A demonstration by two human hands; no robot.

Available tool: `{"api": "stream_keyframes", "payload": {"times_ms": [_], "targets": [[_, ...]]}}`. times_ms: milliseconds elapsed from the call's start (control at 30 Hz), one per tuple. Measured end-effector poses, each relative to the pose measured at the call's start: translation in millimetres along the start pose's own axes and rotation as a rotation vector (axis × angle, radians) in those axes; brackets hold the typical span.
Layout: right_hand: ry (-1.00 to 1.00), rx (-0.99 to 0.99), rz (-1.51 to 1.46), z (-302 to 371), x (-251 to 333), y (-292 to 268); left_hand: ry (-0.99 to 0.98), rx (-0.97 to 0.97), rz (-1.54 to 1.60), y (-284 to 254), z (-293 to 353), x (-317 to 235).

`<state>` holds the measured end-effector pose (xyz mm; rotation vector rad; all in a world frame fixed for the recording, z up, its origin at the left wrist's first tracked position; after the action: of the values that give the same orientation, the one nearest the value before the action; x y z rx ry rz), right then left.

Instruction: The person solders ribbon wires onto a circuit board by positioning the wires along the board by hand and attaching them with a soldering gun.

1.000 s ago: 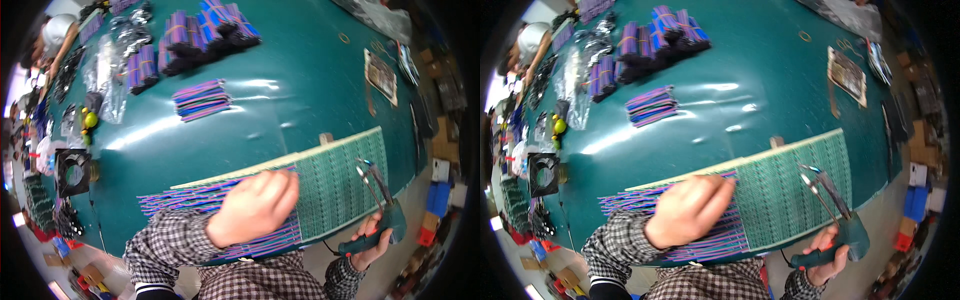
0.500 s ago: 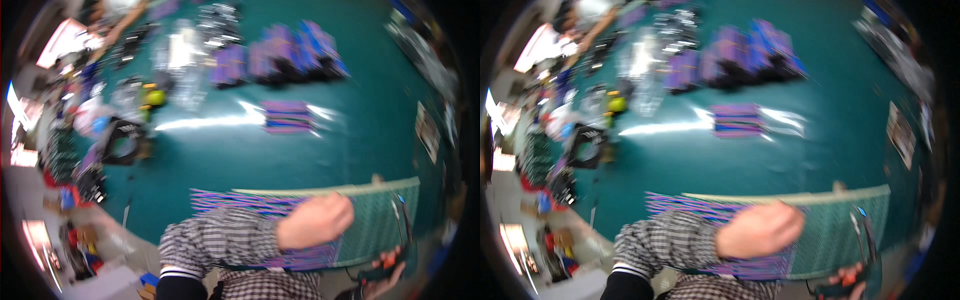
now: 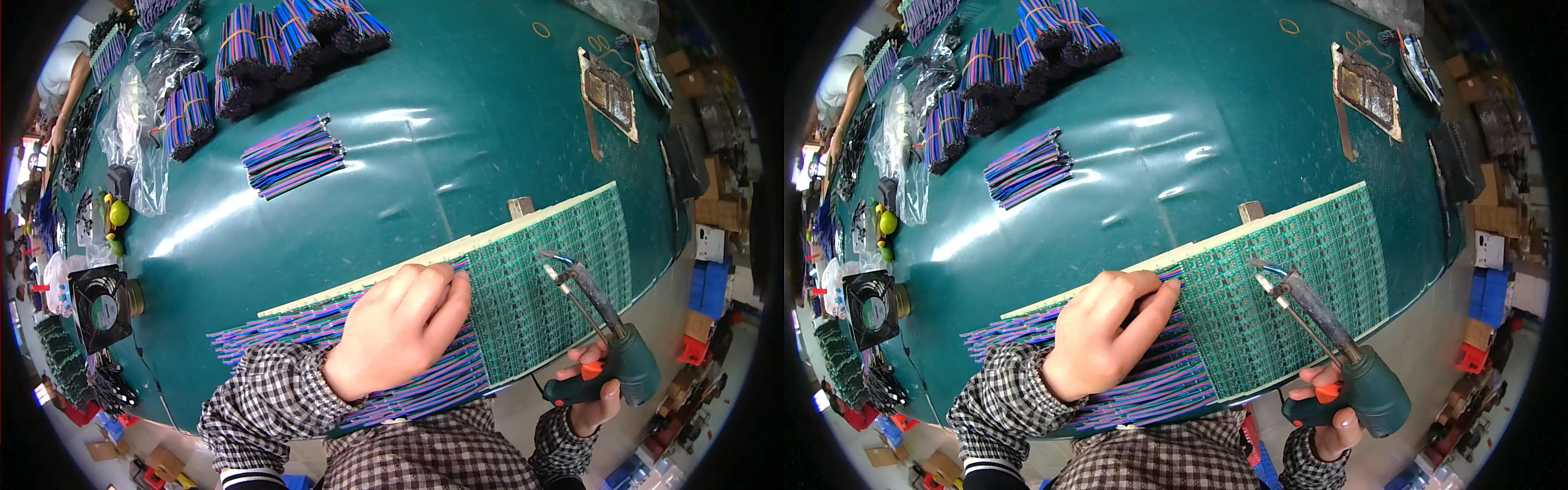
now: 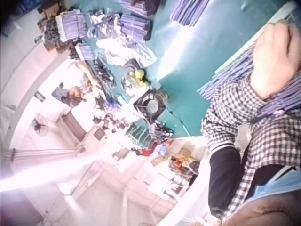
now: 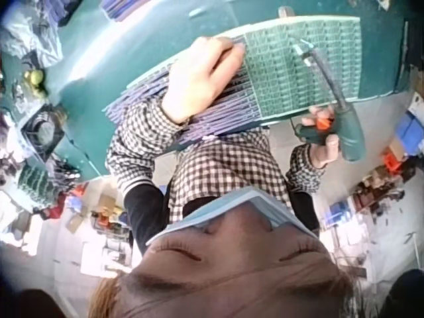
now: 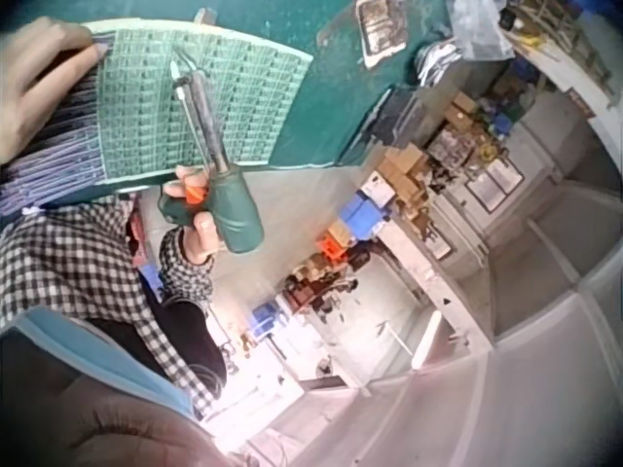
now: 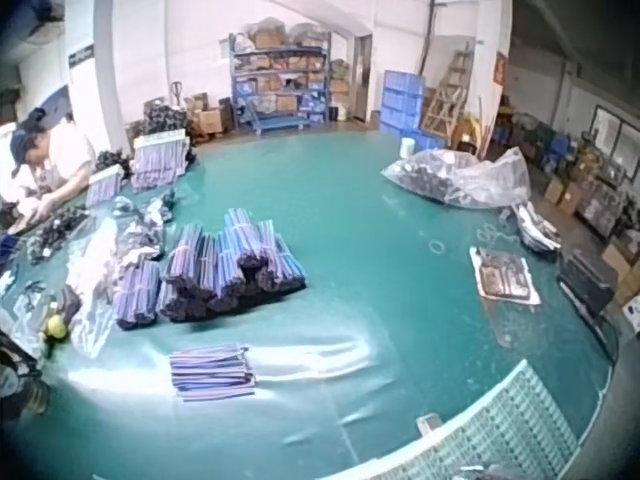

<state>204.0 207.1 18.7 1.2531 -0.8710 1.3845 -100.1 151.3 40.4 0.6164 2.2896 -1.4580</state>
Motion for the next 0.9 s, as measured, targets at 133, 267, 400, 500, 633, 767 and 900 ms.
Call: {"api": "stream_keyframes", "payload": {"times_ms": [133,267,400,500,633,767,900], "targets": [[0.028,0.064,0.040,4,-1,9,-0.006,-0.016,0.018,-4,-2,0],[0.023,0.057,0.038,3,-5,14,-0.003,-0.014,0.063,0,-5,3],[0.059,0.091,0.085,5,0,23,-0.008,-0.016,0.078,-1,-7,5],[0.024,0.070,0.157,5,-1,20,-0.002,-0.027,0.076,0,-6,5],[0.048,0.015,0.139,10,-4,23,0.004,-0.045,0.069,-1,-7,4],[0.018,0.032,0.286,8,3,29,0.001,-0.032,0.066,-1,-5,4],[-0.100,0.106,0.517,6,8,32,0.021,-0.042,0.024,-2,-5,1]]}}
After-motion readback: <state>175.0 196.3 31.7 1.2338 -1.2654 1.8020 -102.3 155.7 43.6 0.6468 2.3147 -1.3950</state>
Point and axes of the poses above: each hand's wrist, its own z-axis away from the middle knuckle, its own y-axis out of the palm, x = y × z, the point moved 8 cm from there along -z, towards the middle knuckle, and after that the axes turned 3 degrees about -x, right-handed, at the moved point
